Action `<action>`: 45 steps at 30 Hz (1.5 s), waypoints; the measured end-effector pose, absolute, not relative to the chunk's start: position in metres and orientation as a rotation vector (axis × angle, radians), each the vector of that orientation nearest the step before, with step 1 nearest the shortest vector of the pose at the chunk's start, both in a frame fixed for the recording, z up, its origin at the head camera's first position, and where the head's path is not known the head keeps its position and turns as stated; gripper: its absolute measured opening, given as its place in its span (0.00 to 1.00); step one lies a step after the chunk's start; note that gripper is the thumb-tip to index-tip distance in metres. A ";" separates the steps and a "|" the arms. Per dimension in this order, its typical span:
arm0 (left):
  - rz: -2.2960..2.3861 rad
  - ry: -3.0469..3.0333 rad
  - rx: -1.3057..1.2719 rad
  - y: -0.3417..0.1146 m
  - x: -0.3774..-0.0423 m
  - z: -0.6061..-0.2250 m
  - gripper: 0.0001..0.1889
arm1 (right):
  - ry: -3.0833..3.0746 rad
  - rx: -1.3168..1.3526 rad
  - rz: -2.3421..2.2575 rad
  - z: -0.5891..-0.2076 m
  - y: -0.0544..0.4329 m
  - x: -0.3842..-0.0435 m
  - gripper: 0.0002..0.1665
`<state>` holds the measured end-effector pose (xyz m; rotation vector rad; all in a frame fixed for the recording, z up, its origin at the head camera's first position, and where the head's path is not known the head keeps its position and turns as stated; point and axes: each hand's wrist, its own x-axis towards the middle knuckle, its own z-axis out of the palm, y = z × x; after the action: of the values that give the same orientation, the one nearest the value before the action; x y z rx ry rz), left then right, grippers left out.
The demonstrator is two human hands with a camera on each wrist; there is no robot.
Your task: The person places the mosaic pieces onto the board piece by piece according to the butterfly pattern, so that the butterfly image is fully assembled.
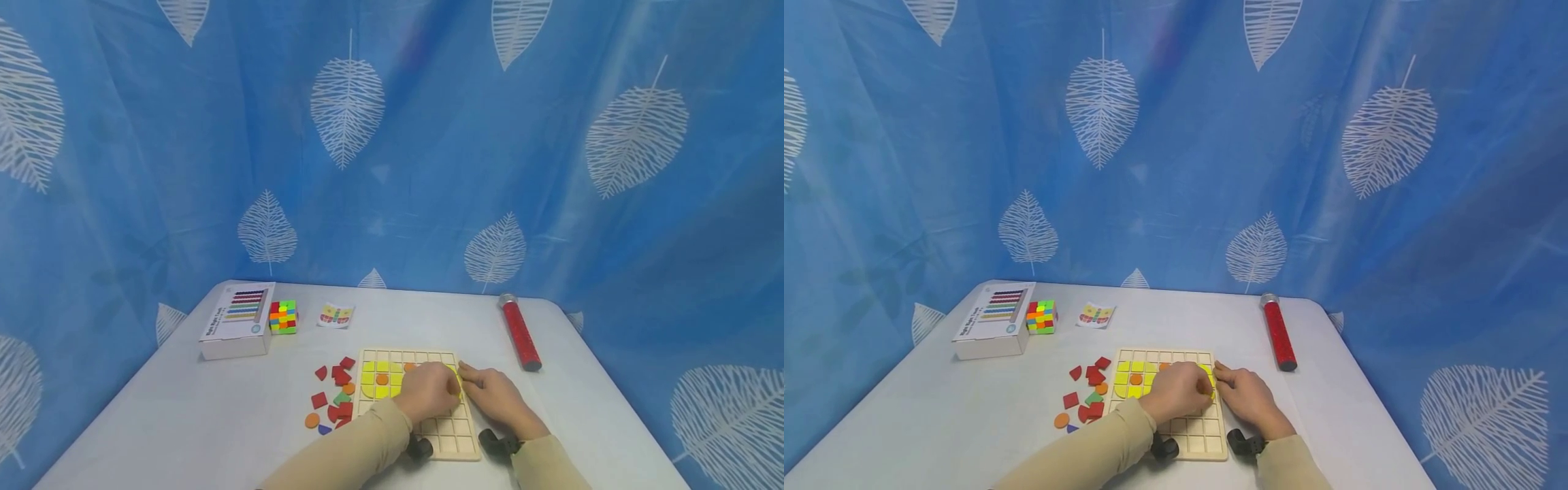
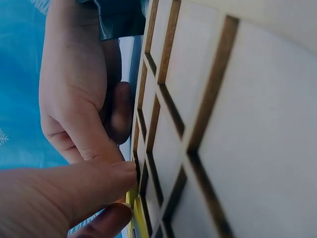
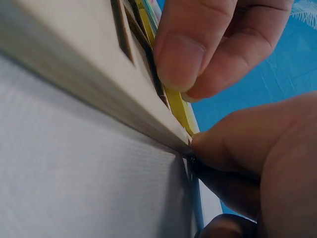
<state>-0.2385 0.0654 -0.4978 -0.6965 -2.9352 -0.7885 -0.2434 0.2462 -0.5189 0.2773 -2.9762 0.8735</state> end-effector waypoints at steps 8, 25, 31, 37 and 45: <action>-0.791 -2.917 -0.686 0.066 -0.239 -0.495 0.02 | -2.976 0.272 0.887 -0.518 0.245 -0.243 0.22; -0.894 -2.887 -0.621 0.062 -0.242 -0.497 0.06 | -3.013 0.225 0.900 -0.513 0.244 -0.242 0.24; -0.917 -2.865 -0.622 0.043 -0.236 -0.491 0.05 | -3.027 0.224 0.910 -0.515 0.243 -0.242 0.25; -1.074 -2.868 -0.376 -0.030 -0.235 -0.472 0.07 | -3.043 0.194 0.950 -0.516 0.241 -0.243 0.26; -1.091 -2.841 0.091 -0.145 -0.235 -0.485 0.13 | -3.057 0.197 0.967 -0.519 0.244 -0.247 0.26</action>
<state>-0.2351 -0.1446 -0.4855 0.0906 -2.8411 -1.0908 -0.2472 0.2439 -0.5185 0.1966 -3.0571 0.9666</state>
